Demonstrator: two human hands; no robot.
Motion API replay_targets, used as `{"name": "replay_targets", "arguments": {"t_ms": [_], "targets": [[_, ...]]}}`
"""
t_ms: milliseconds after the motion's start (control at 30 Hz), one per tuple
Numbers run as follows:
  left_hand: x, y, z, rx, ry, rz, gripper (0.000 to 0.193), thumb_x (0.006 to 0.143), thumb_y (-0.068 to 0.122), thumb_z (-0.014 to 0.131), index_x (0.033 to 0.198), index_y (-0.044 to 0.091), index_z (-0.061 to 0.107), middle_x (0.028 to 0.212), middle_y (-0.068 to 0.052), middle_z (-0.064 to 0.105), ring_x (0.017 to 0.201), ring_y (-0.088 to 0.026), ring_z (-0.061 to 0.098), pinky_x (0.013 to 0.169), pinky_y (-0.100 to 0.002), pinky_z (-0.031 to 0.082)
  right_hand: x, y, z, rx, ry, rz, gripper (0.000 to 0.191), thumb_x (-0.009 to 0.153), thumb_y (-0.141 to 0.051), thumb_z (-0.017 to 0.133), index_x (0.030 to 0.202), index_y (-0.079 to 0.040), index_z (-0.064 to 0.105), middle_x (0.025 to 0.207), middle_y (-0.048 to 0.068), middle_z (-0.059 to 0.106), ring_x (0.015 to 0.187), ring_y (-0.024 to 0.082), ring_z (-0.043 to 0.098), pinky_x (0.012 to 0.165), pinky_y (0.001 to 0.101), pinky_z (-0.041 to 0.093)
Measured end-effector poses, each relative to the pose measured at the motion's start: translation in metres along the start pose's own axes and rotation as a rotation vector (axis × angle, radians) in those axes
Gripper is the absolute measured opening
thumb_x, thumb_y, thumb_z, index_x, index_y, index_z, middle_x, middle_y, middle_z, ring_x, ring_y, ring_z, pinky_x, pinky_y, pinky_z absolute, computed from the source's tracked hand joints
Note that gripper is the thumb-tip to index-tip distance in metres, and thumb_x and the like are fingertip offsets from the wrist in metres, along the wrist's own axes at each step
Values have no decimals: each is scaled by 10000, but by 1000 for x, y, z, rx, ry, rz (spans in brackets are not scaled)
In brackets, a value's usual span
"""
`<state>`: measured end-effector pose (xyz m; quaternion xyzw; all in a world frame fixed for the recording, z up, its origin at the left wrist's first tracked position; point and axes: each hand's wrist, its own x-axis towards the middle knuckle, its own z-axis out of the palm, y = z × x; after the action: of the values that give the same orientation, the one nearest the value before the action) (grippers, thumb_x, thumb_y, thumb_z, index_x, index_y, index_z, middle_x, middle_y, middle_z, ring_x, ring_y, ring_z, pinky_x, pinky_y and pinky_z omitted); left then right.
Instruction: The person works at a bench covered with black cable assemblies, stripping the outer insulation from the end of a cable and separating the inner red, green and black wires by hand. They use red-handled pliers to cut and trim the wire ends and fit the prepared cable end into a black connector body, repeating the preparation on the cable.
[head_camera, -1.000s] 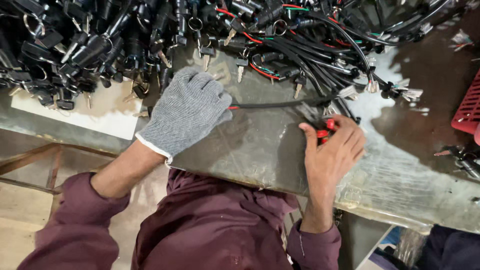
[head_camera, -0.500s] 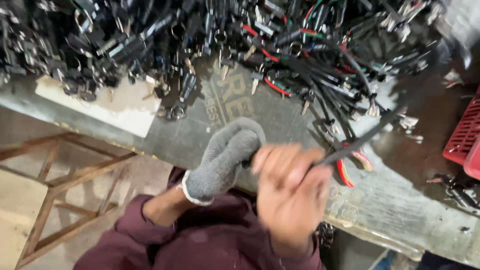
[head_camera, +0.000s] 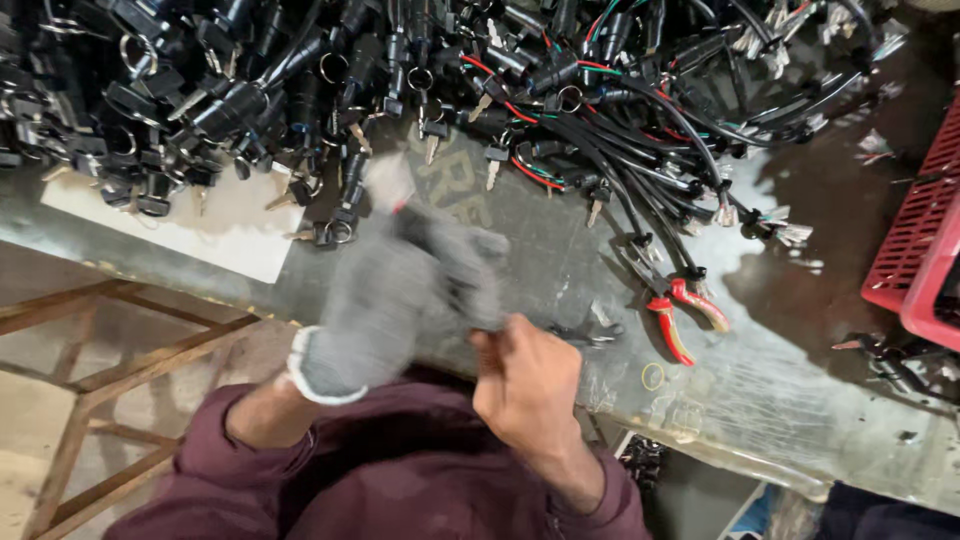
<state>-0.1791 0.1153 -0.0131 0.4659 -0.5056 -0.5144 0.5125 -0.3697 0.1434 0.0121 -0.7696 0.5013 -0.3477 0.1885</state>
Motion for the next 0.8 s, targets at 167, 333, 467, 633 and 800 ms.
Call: {"name": "replay_targets", "arguments": {"t_ms": [167,333,467,633,800], "targets": [[-3,46,32,-104,-383,10,330,1048,254,608,1280,21,579,1137,-51,671,984,-157,683,813,-322,554,21,0,-33,-63,62,-81,131,960,-182,601,1032,-77,635,771,97,612,697,310,616,666,435,449],[-23,48,70,490,-250,926,251,988,302,666,1149,110,671,1027,-134,714,926,-349,697,719,-459,516,35,-29,-97,977,-156,168,297,1044,-354,438,931,-131,598,728,45,611,695,269,630,741,440,430],[-28,58,78,175,-863,34,290,975,381,671,1107,124,696,879,-130,708,863,-333,698,741,-453,543,10,3,-128,1564,-67,132,486,1110,-491,308,850,-174,569,695,3,610,692,237,641,801,444,414],[-4,38,54,106,-752,442,224,1001,346,669,1086,140,688,963,-92,717,962,-339,690,908,-456,531,-15,46,-128,1244,-21,-118,428,1095,-475,316,808,-215,500,643,-41,598,572,158,652,771,451,434],[3,10,32,-342,-643,-229,356,1054,371,657,1167,36,699,927,-61,659,828,-195,629,744,-309,501,21,73,-75,1353,642,220,312,1116,-447,403,1158,-193,580,724,2,546,595,142,522,560,291,393]]}}
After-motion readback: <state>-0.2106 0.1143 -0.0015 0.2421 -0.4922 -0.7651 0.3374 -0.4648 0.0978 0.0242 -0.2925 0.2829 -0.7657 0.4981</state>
